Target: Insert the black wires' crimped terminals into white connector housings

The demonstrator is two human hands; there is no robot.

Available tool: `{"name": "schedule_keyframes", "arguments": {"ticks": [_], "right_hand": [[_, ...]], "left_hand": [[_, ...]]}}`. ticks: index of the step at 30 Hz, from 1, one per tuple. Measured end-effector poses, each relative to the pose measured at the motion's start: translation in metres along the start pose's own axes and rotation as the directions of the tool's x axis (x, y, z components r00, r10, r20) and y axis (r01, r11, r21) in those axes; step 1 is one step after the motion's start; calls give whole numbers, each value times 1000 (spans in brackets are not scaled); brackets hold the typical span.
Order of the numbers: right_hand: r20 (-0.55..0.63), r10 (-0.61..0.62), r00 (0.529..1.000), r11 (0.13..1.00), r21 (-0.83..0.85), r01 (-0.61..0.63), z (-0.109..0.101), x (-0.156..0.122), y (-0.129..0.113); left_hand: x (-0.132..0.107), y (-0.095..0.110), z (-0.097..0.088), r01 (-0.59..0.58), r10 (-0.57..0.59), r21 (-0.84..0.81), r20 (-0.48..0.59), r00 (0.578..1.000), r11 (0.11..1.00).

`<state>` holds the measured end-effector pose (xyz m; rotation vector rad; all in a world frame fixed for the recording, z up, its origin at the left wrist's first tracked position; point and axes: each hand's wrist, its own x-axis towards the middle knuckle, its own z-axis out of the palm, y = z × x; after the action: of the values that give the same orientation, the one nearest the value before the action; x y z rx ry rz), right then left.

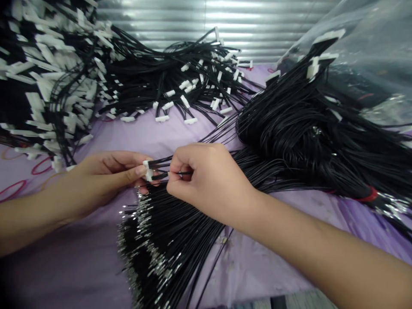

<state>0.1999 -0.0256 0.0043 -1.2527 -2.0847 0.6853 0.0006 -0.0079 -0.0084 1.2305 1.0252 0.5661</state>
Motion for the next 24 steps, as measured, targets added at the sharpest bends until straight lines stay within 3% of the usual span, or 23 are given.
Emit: {"name": "schedule_keyframes", "arguments": {"ticks": [9, 17, 24], "right_hand": [[-12, -70, 997, 998, 4, 70, 0, -3, -2], [-28, -34, 999, 999, -11, 34, 1, -5, -5], [-31, -3, 1000, 999, -34, 2, 1, -3, -1]], "left_hand": [[1, 2, 0, 6, -6, 30, -6, 1000, 1000], [0, 2, 0, 27, -25, 95, -26, 999, 995], [-1, 2, -1, 13, -14, 64, 22, 1000, 998]]}}
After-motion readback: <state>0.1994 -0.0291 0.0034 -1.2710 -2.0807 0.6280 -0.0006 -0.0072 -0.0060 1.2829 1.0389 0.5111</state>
